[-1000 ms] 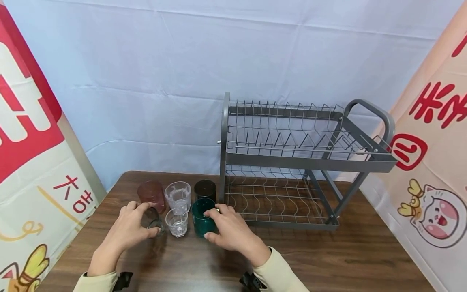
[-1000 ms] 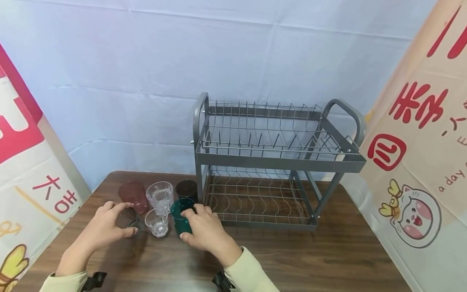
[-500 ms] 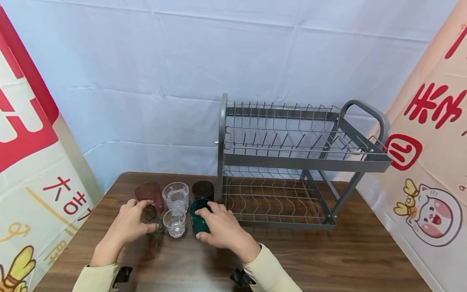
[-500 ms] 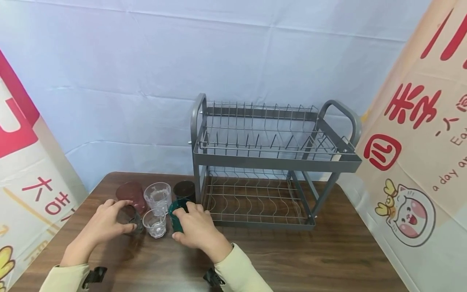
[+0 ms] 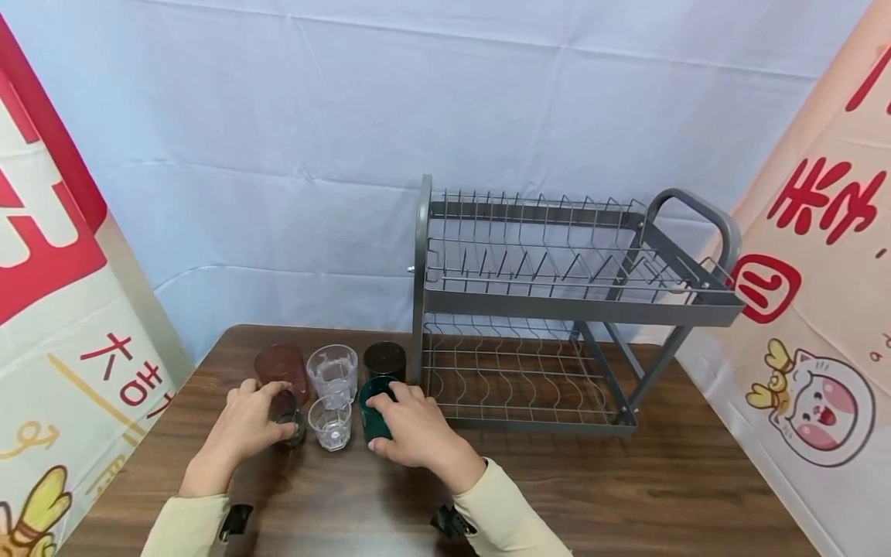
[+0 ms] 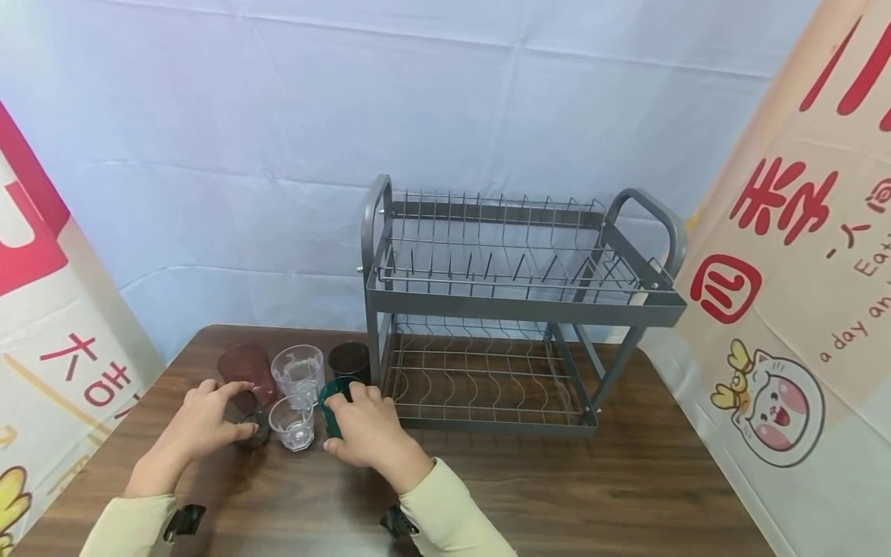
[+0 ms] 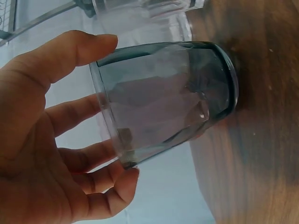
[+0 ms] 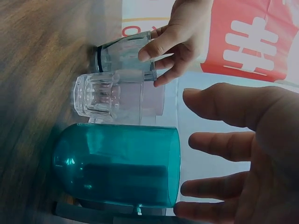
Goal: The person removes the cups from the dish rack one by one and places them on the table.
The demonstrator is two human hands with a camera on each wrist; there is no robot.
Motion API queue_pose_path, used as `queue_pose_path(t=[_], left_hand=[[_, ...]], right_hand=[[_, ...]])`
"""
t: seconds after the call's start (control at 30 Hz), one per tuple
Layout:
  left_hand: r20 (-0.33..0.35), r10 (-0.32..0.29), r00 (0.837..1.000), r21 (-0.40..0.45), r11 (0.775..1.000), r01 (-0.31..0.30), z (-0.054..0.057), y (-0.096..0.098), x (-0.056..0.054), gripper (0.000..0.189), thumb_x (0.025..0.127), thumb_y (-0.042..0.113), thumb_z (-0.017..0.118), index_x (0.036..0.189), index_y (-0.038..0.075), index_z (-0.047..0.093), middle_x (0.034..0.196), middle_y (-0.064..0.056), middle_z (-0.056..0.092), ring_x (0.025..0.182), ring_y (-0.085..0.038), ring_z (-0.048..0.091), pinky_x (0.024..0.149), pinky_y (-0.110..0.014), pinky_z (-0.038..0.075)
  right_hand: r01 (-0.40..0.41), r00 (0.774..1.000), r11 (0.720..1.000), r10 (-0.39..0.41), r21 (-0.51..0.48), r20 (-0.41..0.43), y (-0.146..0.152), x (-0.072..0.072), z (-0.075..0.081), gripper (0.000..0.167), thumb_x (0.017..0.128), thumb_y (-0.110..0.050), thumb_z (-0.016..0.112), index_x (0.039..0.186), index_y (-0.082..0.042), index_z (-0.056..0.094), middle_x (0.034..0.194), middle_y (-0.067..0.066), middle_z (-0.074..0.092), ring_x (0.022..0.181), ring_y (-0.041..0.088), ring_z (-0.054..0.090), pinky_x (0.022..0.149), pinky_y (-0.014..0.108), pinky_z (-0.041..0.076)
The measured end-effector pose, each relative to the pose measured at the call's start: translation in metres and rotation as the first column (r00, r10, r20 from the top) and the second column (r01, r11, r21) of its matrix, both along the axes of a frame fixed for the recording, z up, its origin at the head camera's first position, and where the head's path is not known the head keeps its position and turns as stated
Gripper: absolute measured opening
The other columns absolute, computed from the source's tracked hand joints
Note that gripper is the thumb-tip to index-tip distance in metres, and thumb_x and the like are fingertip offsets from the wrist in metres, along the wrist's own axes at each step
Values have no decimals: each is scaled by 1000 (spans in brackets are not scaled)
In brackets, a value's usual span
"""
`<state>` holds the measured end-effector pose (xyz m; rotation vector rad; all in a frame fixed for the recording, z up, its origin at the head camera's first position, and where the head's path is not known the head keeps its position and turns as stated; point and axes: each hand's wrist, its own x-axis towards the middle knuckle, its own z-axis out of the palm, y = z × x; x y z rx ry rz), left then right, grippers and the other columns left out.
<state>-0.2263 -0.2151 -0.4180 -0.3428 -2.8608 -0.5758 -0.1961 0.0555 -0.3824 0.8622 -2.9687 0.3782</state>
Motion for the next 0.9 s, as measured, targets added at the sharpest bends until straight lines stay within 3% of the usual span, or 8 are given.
queue_pose_path(t=[0.47,0.67,0.9], left_hand=[[57,29,998,-28,999,-27,-8,-2,-4,62,69,29,75,120,-2,58,100,-27,47,82,-42,40,67,-51,39],[26,36,999,-16,999,-36,-6,0,-1,63,69,29,77,122,0,56,102,-29,46,83,-43,40,67,-52,40],[-35,72,997,0,997,-72,-2,3,10,70,70,41,77,124,2,55,106,-29,44,90,-47,43,59,-56,42]], right_hand=[[-19,1000,1000,20,20,-6,-6,0,-1,52,85,-39,66,130,-17,52,136,17,41,124,35,36,90,49,40],[-11,1000,1000,11,23,4,-5,1,-1,52,86,-40,65,131,-19,52,138,16,39,126,34,35,91,48,39],[0,999,1000,0,1,45,1,7,0,53,85,-39,66,132,-19,51,139,16,38,126,34,34,90,51,39]])
